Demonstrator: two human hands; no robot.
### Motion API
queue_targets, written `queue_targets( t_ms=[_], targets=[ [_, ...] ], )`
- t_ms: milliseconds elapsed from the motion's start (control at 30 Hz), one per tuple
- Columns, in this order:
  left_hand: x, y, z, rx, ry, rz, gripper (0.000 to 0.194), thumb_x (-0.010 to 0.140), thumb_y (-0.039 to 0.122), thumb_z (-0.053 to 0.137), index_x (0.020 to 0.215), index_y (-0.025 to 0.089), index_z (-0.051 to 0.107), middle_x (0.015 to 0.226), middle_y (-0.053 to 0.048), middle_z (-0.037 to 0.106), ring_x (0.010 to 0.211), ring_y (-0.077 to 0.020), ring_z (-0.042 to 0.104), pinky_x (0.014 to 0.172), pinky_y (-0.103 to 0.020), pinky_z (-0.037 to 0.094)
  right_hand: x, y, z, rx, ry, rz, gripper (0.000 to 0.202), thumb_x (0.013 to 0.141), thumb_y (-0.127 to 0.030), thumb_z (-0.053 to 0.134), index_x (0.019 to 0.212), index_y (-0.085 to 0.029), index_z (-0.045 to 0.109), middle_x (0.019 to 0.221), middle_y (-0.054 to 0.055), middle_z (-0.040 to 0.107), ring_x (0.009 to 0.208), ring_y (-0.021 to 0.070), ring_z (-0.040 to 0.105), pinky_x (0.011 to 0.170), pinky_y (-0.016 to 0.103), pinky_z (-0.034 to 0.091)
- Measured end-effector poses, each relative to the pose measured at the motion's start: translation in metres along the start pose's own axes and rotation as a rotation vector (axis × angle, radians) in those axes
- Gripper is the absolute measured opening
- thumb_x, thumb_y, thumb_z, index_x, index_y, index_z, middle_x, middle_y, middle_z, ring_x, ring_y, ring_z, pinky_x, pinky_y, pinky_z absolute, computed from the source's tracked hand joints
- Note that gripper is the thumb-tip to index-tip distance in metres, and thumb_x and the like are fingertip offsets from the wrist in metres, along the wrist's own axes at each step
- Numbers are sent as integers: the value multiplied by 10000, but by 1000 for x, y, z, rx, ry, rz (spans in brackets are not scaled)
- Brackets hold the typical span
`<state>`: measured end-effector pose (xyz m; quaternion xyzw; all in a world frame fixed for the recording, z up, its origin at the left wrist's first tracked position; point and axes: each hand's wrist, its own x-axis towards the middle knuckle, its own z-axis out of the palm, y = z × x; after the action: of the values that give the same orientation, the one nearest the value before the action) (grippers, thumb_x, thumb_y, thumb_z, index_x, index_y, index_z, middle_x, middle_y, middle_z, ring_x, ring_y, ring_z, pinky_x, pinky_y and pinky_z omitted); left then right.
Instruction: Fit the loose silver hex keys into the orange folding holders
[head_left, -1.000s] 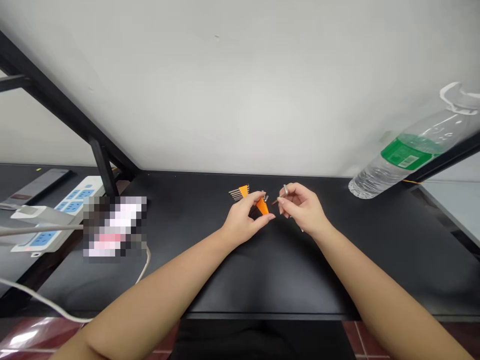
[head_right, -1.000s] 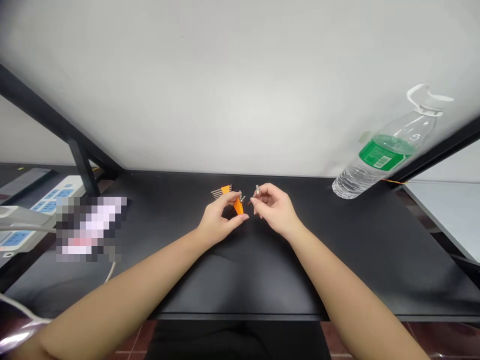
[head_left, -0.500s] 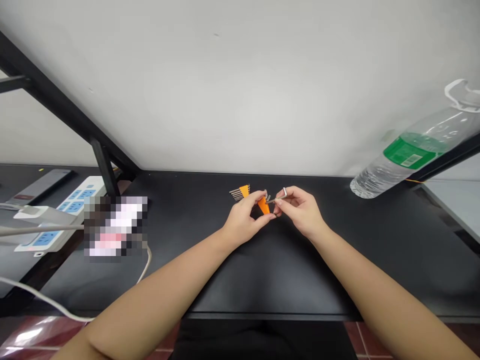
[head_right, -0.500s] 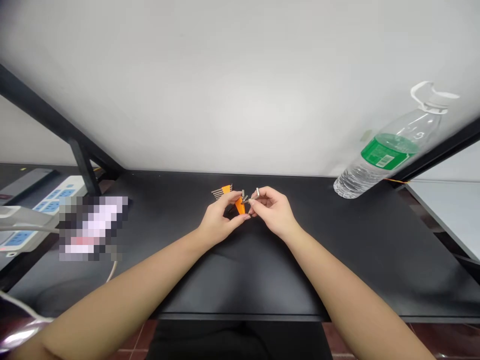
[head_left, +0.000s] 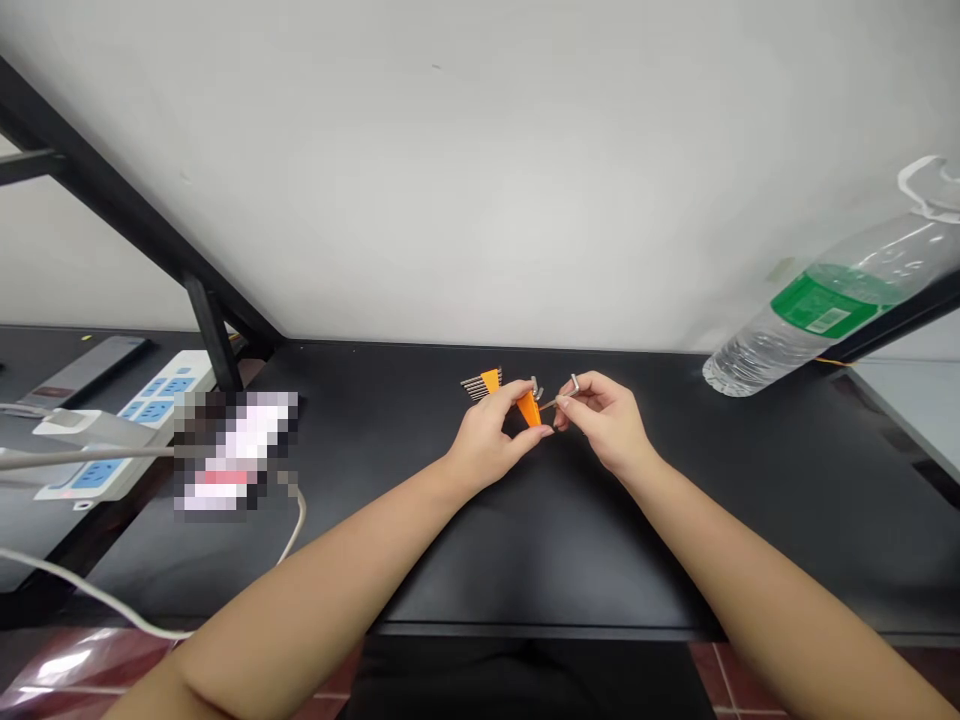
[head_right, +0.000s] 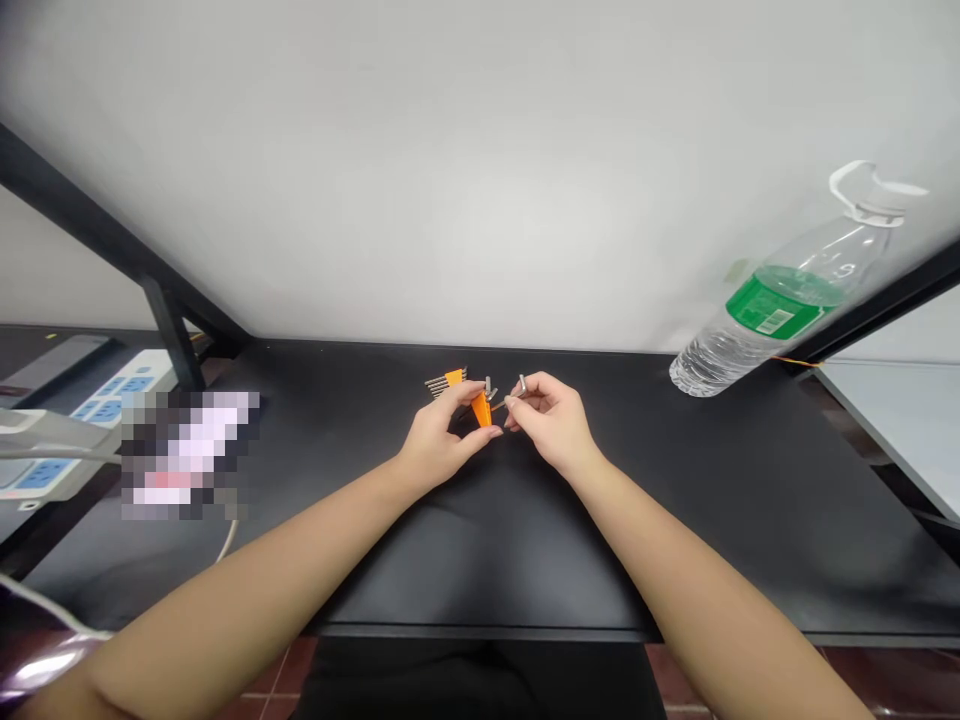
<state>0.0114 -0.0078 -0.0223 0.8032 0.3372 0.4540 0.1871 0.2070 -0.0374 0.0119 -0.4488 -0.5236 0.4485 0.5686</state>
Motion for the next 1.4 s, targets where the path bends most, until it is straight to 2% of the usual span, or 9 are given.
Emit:
queue_targets(
  t_ms=[467, 700, 800, 900, 1067, 1133, 1300, 1400],
  targets=[
    [-1, -1, 0, 29, -38, 0, 612, 843, 421, 824, 1368, 228, 573, 1284, -91, 731, 1174, -248, 722, 1061, -420, 595, -3, -4, 4, 23, -9, 4, 337, 801, -492, 826, 828, -223, 624, 671, 3, 685, 630, 188, 700, 640, 362, 627],
    [-2, 1, 3, 37, -50, 46, 639, 843, 468, 819, 1383, 237, 568, 1283, -93, 732, 1172, -252, 725, 1060, -412, 594, -8, 2, 6, -100, 12, 1, 307, 815, -456, 798, 775, -231, 593, 758, 22, 701, 662, 199, 696, 612, 344, 606],
    [-1, 1, 3, 37, -57, 46, 617, 851, 460, 812, 1371, 230, 575, 1287, -94, 733, 1170, -252, 726, 1063, -412, 592, -6, 9, 6, -166, -45, 71, 308, 817, -449, 792, 748, -232, 584, 700, 3, 690, 629, 186, 673, 595, 322, 577],
    [0, 1, 2, 40, -61, 14, 575, 868, 419, 798, 1364, 227, 579, 1306, -92, 726, 1157, -244, 731, 1047, -400, 600, -3, 13, 5, -197, -137, 126, 349, 836, -506, 778, 742, -220, 601, 693, 0, 694, 641, 175, 669, 630, 312, 571],
    [0, 0, 0, 12, -67, 10, 588, 864, 401, 805, 1375, 230, 571, 1308, -89, 726, 1156, -234, 730, 1038, -379, 605, 1, 12, 2, -79, -105, 172, 479, 909, -656, 649, 774, -196, 653, 709, 20, 692, 598, 150, 647, 587, 286, 545],
    [-1, 1, 0, 9, -65, 32, 582, 868, 402, 802, 1375, 234, 573, 1303, -88, 728, 1162, -236, 727, 1048, -386, 601, 1, 11, 3, -34, -114, 202, 476, 891, -654, 676, 776, -193, 650, 704, 16, 685, 577, 139, 631, 560, 272, 532],
    [-1, 3, -1, 23, -18, 53, 578, 875, 408, 794, 1380, 238, 569, 1292, -89, 731, 1137, -236, 737, 1038, -385, 606, -1, 11, 9, 65, -239, 283, 483, 895, -672, 656, 838, -193, 651, 647, -1, 635, 609, 158, 644, 538, 270, 544],
    [0, 4, -1, 44, -30, 65, 574, 879, 417, 788, 1377, 232, 570, 1291, -93, 729, 1146, -242, 732, 1042, -390, 601, -2, 9, 11, 138, -229, 314, 432, 901, -618, 678, 854, -190, 641, 639, -7, 625, 592, 155, 644, 531, 268, 559]
  ],
)
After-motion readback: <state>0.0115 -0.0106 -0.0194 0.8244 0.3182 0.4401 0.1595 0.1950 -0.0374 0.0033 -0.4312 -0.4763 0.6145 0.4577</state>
